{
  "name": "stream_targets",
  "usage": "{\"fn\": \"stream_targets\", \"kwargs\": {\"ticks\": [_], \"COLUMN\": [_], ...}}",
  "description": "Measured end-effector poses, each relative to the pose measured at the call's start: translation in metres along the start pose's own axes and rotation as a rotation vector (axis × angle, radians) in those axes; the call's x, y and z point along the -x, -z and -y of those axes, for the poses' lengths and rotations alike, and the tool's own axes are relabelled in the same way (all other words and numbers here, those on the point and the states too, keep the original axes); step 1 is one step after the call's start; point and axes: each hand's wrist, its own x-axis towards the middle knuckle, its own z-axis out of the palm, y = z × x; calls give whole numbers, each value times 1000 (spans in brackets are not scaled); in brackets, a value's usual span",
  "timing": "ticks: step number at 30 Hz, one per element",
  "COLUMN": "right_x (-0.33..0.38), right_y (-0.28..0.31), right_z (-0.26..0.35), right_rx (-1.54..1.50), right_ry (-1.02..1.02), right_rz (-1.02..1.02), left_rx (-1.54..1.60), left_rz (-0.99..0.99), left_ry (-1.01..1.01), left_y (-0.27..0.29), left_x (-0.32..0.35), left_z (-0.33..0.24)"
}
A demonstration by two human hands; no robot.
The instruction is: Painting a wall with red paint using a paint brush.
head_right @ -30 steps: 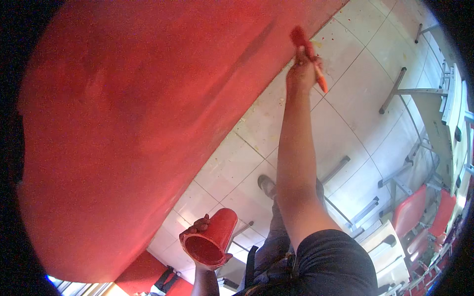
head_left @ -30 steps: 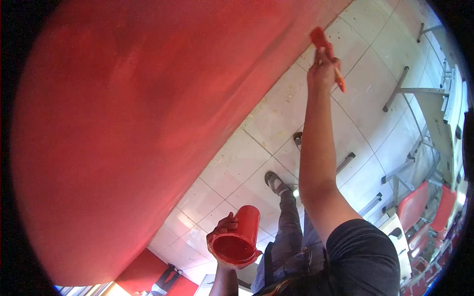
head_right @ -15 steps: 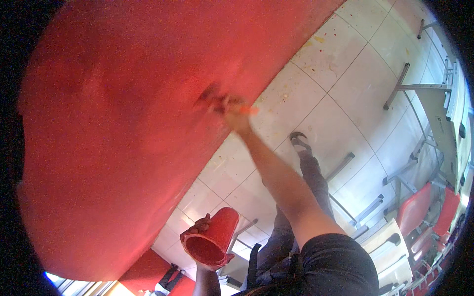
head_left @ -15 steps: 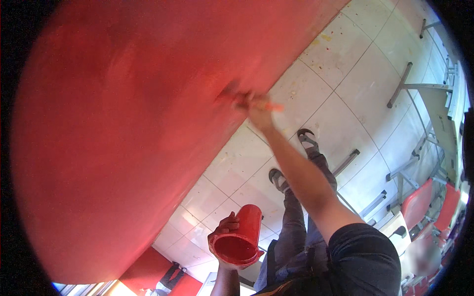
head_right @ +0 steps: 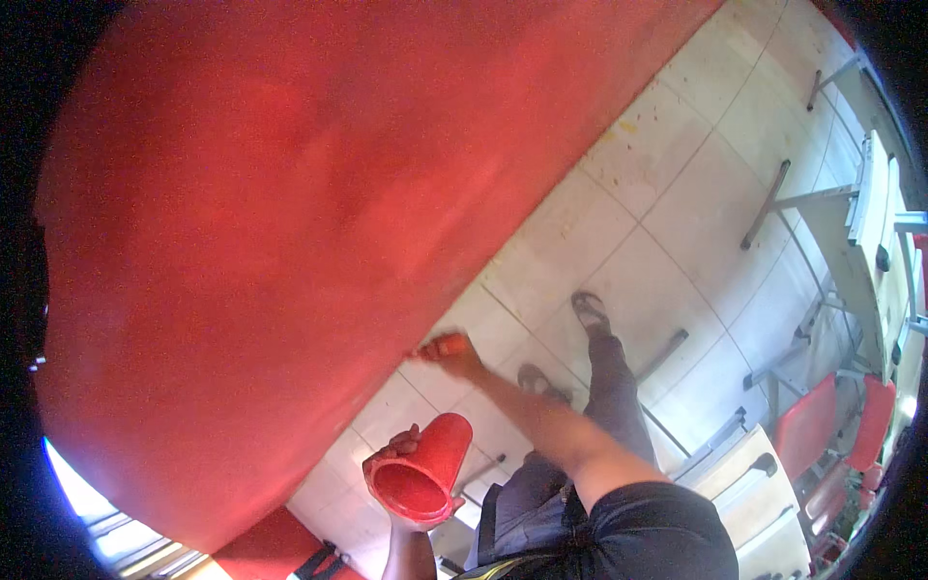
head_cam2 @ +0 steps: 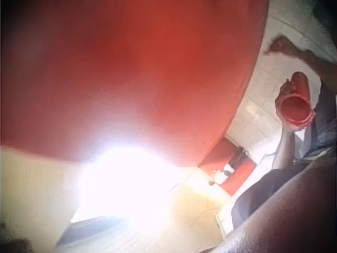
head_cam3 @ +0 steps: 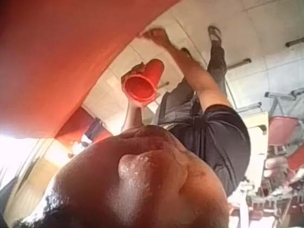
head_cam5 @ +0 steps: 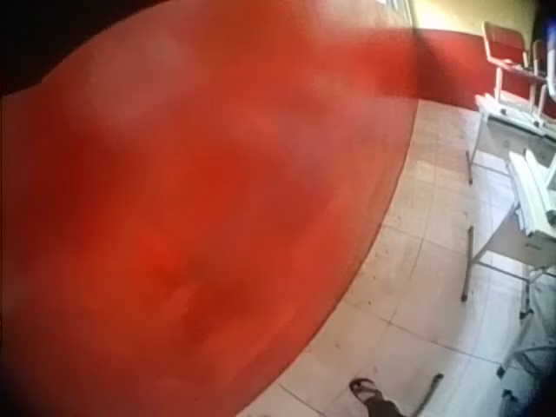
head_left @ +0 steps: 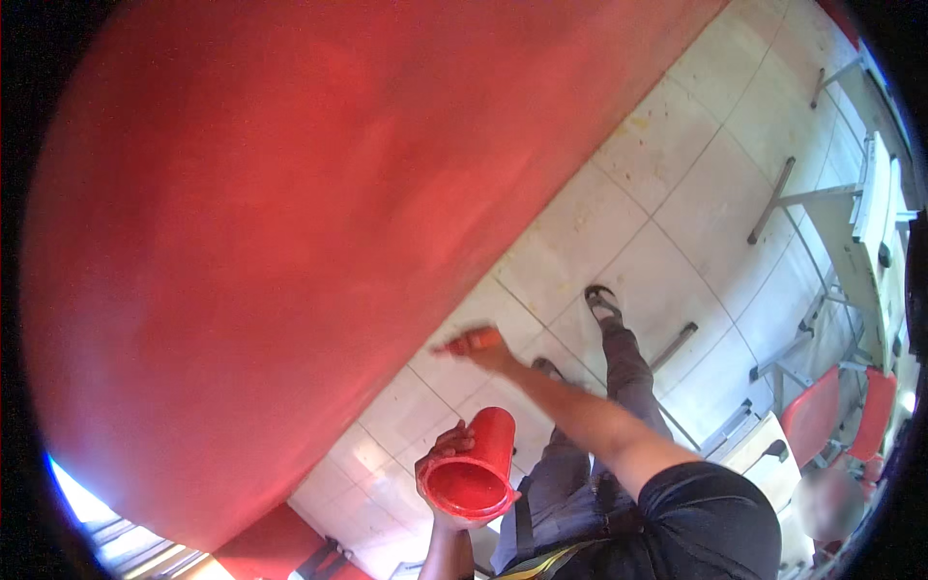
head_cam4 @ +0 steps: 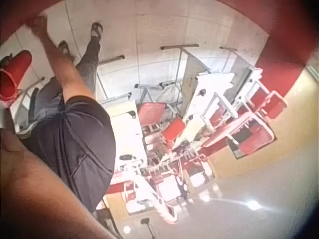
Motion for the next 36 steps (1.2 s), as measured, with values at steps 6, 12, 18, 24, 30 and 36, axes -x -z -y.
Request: {"fn": "stream_targets", "kwargs": {"ticks": [6,12,18,24,30,36], "right_x": [159,188,227,314,356,356], "right_y": [34,101,139,105,93,49], "right_z": [-3,139,271,295,291,318], "right_rx": [-732,-516,-264,-166,-153,59], "right_ry": [-269,10,228,213,105,268], "right_rz": [-404,-726,-796,-747,-798,-816], "left_rx": [85,135,262,228,127,225], "left_rz": [-89,-171,-121,-174,-288,-288], "left_ry": [-52,-37,-246,-213,-86,32], "left_y": [10,58,84,111,114,120], "left_x": [19,48,56,93,124,141], "left_z": [-71,-108,-139,-150,-151,-139]}}
